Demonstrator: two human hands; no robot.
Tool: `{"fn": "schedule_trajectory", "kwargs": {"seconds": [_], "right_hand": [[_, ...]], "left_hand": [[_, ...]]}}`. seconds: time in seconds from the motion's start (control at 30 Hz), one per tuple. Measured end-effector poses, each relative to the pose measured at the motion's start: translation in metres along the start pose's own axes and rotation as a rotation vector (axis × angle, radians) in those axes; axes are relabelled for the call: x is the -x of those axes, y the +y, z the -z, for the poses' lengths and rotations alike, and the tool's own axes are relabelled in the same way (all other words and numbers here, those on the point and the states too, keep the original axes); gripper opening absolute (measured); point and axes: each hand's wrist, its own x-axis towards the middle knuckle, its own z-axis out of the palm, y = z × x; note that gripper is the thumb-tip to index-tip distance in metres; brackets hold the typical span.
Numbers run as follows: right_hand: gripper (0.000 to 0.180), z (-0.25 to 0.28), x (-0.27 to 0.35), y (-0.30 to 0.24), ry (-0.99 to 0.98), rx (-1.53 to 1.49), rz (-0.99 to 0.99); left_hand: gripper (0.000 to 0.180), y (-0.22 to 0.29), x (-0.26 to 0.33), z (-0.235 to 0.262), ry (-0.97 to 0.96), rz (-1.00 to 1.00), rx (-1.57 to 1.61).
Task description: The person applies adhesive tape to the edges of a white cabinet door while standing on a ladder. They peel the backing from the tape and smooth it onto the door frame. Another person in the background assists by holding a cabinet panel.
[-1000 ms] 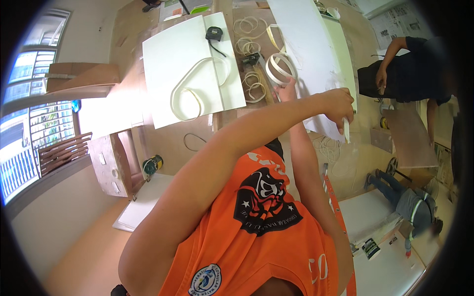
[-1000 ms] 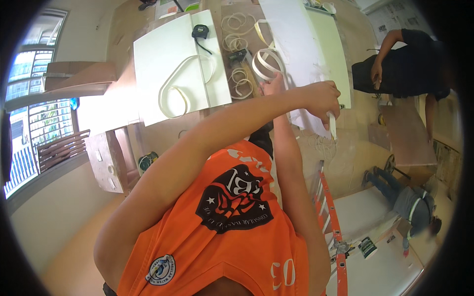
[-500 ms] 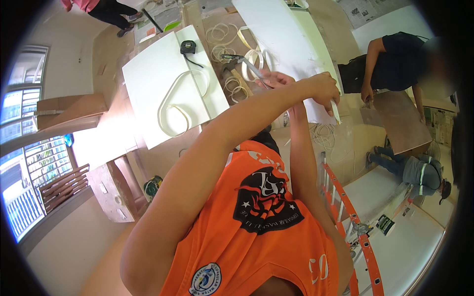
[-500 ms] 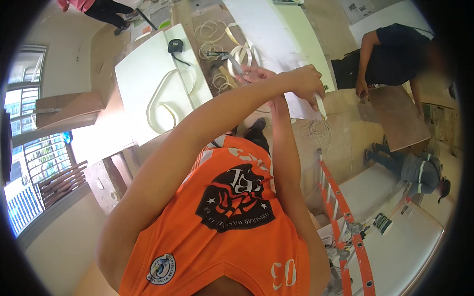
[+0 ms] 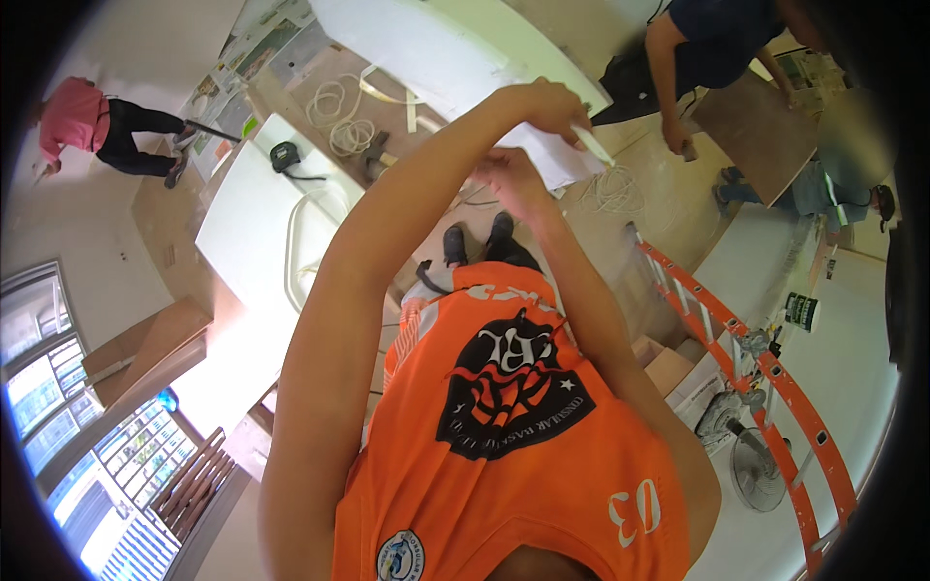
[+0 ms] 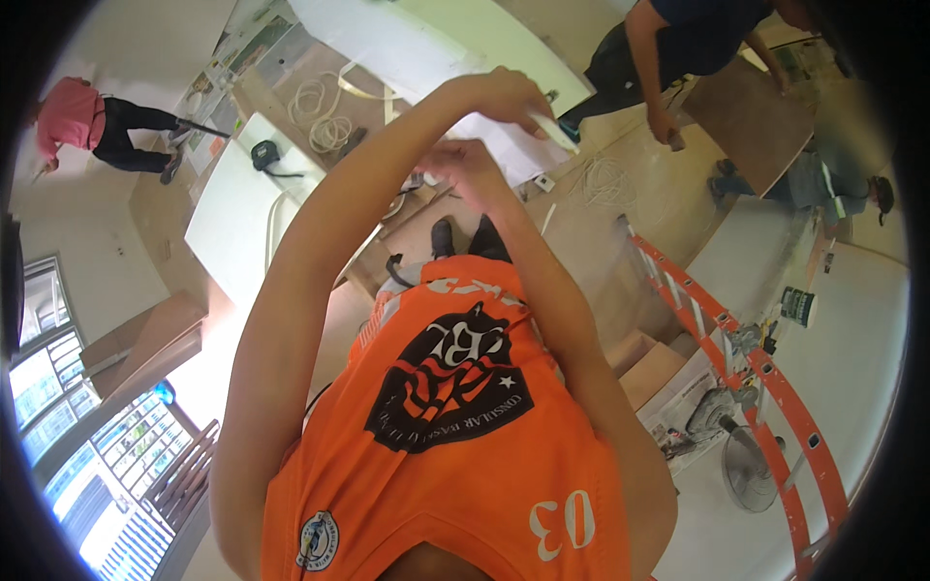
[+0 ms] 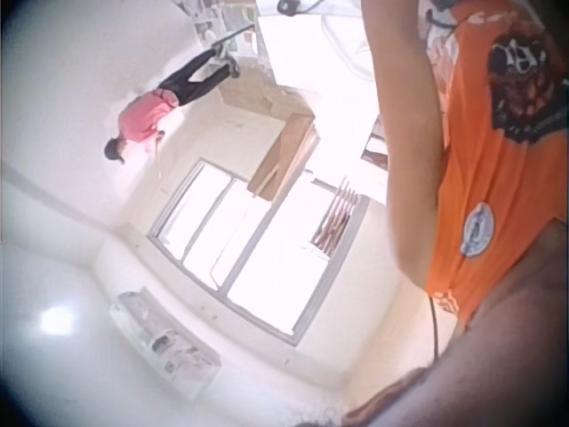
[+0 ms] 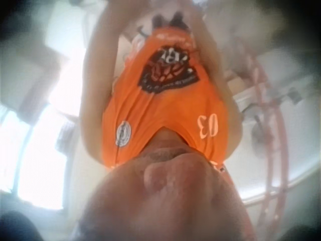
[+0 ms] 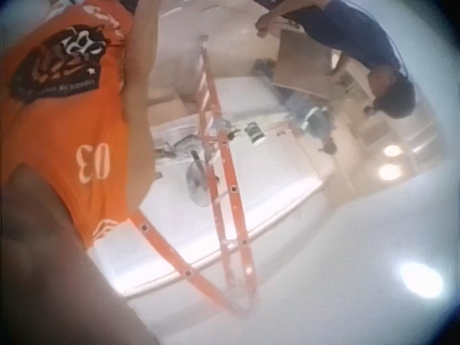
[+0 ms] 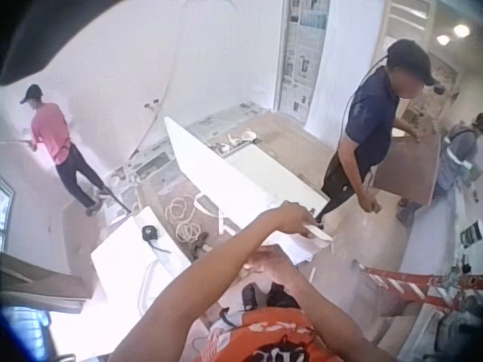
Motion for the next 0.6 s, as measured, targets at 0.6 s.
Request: {"fn": "schedule_trajectory", "kwargs": {"seconds": [0.6], "right_hand": [[0.015,0.005,0.045,-0.03,0.341,0.145,0.348]], "left_hand": [[0.048,-0.01,-0.01,0.012,-0.125,0.0,0.15]]}}
